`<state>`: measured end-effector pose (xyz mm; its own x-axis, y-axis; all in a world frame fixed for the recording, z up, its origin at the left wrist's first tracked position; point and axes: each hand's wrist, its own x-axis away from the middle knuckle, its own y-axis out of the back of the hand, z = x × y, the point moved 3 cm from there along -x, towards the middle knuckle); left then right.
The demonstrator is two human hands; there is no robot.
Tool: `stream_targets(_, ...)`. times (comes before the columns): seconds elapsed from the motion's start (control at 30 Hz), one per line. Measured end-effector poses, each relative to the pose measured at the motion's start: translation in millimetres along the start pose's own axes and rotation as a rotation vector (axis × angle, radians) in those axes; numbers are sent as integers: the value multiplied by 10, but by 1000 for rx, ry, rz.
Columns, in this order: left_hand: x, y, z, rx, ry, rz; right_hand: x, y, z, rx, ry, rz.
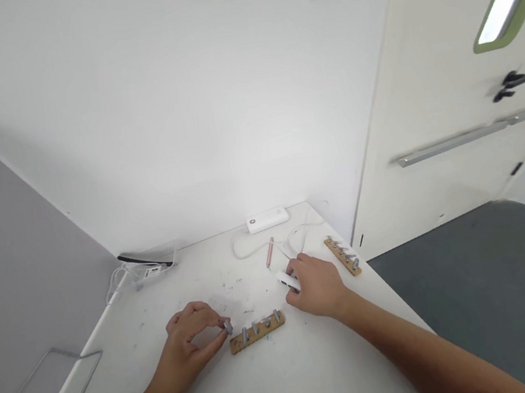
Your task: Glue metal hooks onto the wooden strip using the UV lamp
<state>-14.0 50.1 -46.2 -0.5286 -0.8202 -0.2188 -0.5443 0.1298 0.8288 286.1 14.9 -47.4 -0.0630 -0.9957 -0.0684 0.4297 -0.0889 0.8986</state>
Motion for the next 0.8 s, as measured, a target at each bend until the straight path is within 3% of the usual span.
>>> stream_targets(0.27, 21, -2, 17, -24, -26, -24, -16, -14, -20, 30, 17, 5)
stream_targets(0.6, 28, -3, 29, -19, -43, -66, 26, 149, -41, 69, 112, -29)
stream_targets(0.8, 31, -5, 16, -14, -30, -58, 35, 123, -43, 89, 127, 18)
